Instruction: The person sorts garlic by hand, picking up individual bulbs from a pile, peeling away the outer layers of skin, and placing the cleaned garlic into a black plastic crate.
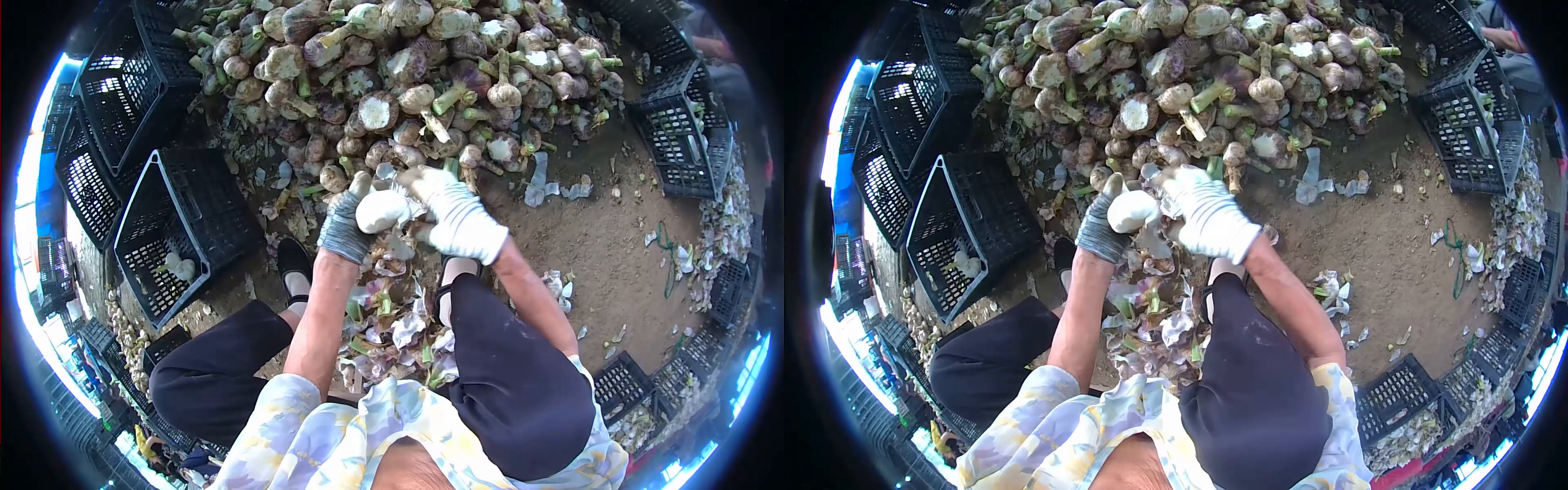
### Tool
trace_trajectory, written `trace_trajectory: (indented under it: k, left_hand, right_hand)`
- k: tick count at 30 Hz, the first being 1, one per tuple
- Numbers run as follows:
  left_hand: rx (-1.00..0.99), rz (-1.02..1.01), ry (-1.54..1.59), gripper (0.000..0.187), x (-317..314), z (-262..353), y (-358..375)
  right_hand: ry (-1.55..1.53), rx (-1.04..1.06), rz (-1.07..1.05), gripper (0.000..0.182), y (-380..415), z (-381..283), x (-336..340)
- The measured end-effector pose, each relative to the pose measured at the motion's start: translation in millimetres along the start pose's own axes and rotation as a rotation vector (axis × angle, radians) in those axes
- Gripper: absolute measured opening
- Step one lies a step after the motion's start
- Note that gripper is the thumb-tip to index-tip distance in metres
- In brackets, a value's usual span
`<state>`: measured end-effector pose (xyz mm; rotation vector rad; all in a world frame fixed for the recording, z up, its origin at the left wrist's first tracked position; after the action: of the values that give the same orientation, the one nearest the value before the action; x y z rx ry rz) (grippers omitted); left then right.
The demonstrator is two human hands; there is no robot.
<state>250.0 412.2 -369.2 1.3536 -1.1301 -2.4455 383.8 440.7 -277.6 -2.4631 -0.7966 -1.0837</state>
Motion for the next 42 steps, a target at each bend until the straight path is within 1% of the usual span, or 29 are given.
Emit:
trace_trajectory:
  k: [1, 2, 4, 5, 6, 8, 10, 11, 12, 14, 16, 17, 18, 20, 22, 23, 24, 26, 27, 28, 30, 31, 32, 34, 35, 36, 38, 40, 42]
  left_hand:
    - [0.003, -0.002, 0.002, 0.043, -5, -3, 0]
    - [0.046, 0.014, 0.092, 0.041, -9, -9, 0]
    - [0.122, 0.049, 0.272, 0.042, -13, -15, 1]
    - [0.014, 0.096, 0.244, 0.039, 9, -9, -13]
    - [0.039, 0.117, 0.194, 0.036, 31, -10, -23]
    - [-0.019, 0.199, 0.256, 0.036, 48, -9, -29]
    - [0.087, -0.120, 0.233, 0.039, 59, -9, -39]
    - [0.056, 0.050, 0.267, 0.039, 50, -8, -30]
    - [0.052, 0.047, 0.270, 0.039, 33, -8, -22]
    - [-0.253, 0.359, -0.044, 0.038, 29, 14, -3]
    - [-0.248, 0.385, -0.069, 0.035, 10, 16, 10]
    - [-0.127, 0.346, -0.112, 0.034, 5, 11, 11]
    - [-0.014, 0.305, -0.154, 0.033, 2, 6, 11]
    - [0.042, 0.265, -0.047, 0.033, 3, -2, 2]
    - [0.072, 0.361, -0.080, 0.029, 9, -4, 7]
    - [0.089, 0.224, 0.035, 0.029, 12, -7, 0]
    - [-0.016, 0.519, 0.069, 0.028, 23, -9, 0]
    - [-0.019, 0.430, 0.049, 0.028, 36, -10, -10]
    - [-0.023, 0.426, 0.027, 0.027, 38, -12, -9]
    - [-0.029, 0.424, 0.004, 0.027, 27, -10, 0]
    - [-0.065, 0.427, 0.003, 0.029, 28, -6, 3]
    - [-0.098, 0.473, -0.023, 0.028, 27, -3, 6]
    - [-0.126, 0.522, -0.044, 0.026, 27, -1, 9]
    - [-0.293, 0.686, -0.165, 0.024, 31, 5, 14]
    - [-0.393, 0.714, -0.229, 0.019, 22, 12, 23]
    - [-0.389, 0.714, -0.231, 0.019, 17, 7, 25]
    - [-0.747, 0.655, -0.391, 0.016, -14, 27, 38]
    - [-0.833, 0.603, -0.446, 0.017, -31, 29, 47]
    - [-0.882, 0.617, -0.638, 0.016, -38, 28, 55]
  right_hand:
    - [-0.032, -0.112, -0.160, 0.048, -5, 5, -19]
    - [-0.172, -0.272, -0.277, 0.035, 6, 12, -36]
    - [-0.519, -0.153, -0.034, 0.028, 13, -12, -22]
    - [-0.635, -0.106, -0.076, 0.023, 19, -20, -29]
    - [-0.750, -0.059, -0.118, 0.019, 24, -28, -36]
    - [-0.953, -0.078, -0.316, 0.023, 24, -47, -27]
    - [-0.837, -0.184, -0.347, 0.025, 19, -31, -2]
    - [-0.810, -0.244, -0.308, 0.034, 18, -11, 3]
    - [-0.751, -0.318, -0.125, 0.047, 21, 21, 5]
    - [-1.014, -0.282, 0.116, 0.064, 14, 13, 22]
    - [-0.508, -0.233, 0.032, 0.069, 6, 9, 15]
    - [-0.465, -0.334, -0.092, 0.065, 3, 10, 6]
    - [-0.174, -0.120, 0.040, 0.047, -2, 9, 1]
    - [-0.714, -0.420, -0.244, 0.029, 1, 16, -22]
    - [-0.512, -0.259, -0.185, 0.021, 3, 8, -21]
    - [-0.802, -0.136, -0.163, 0.022, 10, -4, -25]
    - [-0.782, -0.039, -0.090, 0.023, 8, -14, -13]
    - [-0.954, -0.216, -0.043, 0.020, 17, -1, 4]
    - [-1.168, -0.294, 0.178, 0.016, 19, 18, 23]
    - [-1.573, -0.245, 0.225, 0.011, 12, 8, 41]
    - [-0.857, -0.254, 0.214, 0.010, 20, 58, 35]
    - [-0.200, -0.241, -0.035, 0.020, 20, 59, 16]
    - [0.394, -0.284, -0.084, 0.027, 21, 27, 19]
    - [-0.036, -0.344, -0.056, 0.033, 18, 11, 7]
    - [-0.058, -0.336, -0.022, 0.034, 12, 0, 6]
    - [-0.082, -0.330, 0.021, 0.034, 7, -10, 5]
    - [-0.163, -0.361, 0.084, 0.031, 0, -7, 0]
    - [-0.135, -0.464, -0.016, 0.026, -2, 6, -13]
    - [-0.126, -0.464, -0.006, 0.023, -2, 8, -15]
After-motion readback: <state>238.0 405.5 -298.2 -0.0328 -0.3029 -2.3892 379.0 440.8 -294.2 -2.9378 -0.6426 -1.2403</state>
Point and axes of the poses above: each hand's wrist, its own y-axis away from the middle knuckle, its own x-axis out of the back of the hand, z = x × y, the point moved 8 cm from there along -y, towards the middle knuckle
